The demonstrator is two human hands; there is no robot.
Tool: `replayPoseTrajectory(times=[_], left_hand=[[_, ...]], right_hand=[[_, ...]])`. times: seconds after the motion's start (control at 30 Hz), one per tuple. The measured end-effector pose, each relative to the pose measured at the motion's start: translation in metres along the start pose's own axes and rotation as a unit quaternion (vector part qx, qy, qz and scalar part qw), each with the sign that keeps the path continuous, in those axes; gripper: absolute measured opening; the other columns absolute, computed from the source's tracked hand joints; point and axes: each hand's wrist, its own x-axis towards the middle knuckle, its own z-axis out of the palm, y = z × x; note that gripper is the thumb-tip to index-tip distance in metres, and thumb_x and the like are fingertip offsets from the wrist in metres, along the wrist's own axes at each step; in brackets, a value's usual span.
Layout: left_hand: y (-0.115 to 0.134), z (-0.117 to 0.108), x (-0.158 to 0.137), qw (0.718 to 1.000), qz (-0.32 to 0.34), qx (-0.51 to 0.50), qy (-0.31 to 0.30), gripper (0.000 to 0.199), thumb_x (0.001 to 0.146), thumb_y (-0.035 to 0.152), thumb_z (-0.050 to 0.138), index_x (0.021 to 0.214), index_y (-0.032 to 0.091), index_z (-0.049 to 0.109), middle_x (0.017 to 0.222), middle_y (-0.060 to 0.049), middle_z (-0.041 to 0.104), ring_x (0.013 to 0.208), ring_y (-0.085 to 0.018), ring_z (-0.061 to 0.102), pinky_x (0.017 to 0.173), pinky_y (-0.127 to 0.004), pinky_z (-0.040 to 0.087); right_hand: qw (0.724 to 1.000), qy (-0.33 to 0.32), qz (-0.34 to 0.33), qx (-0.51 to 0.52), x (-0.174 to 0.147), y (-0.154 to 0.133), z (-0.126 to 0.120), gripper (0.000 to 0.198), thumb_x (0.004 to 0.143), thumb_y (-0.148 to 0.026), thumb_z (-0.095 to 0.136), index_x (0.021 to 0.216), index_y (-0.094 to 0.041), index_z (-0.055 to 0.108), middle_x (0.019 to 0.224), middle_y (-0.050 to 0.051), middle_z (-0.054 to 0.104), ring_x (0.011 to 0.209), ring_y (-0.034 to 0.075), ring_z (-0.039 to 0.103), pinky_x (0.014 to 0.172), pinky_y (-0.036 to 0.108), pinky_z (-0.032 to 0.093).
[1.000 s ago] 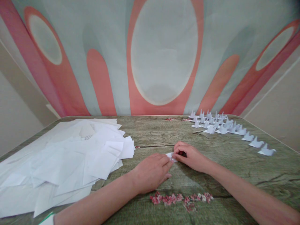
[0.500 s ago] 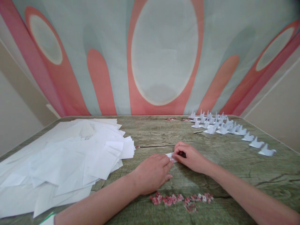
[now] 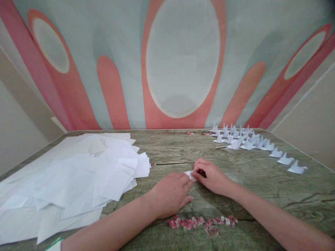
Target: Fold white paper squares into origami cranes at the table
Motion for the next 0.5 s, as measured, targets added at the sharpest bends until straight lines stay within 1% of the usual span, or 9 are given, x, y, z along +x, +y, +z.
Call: replayPoseTrajectory(times=[0.5], left_hand=[[-0.0001,0.0011,0.0016,1.0,0.002,0.008,-0.002,0.04,0.087,0.038,0.045,0.116,0.011,0.047,0.109,-0.011,0.057,0.104,-0.024,0.051,0.09,-0.036,0.04]], right_hand=[[0.999,0.016,-0.006,-0.03,-0.0003,-0.0009,0.0028,0.011,0.081,-0.022,0.053,0.07,-0.019,0.053,0.077,0.001,0.055,0.069,0.015,0.052,0.065,0.028,0.039]])
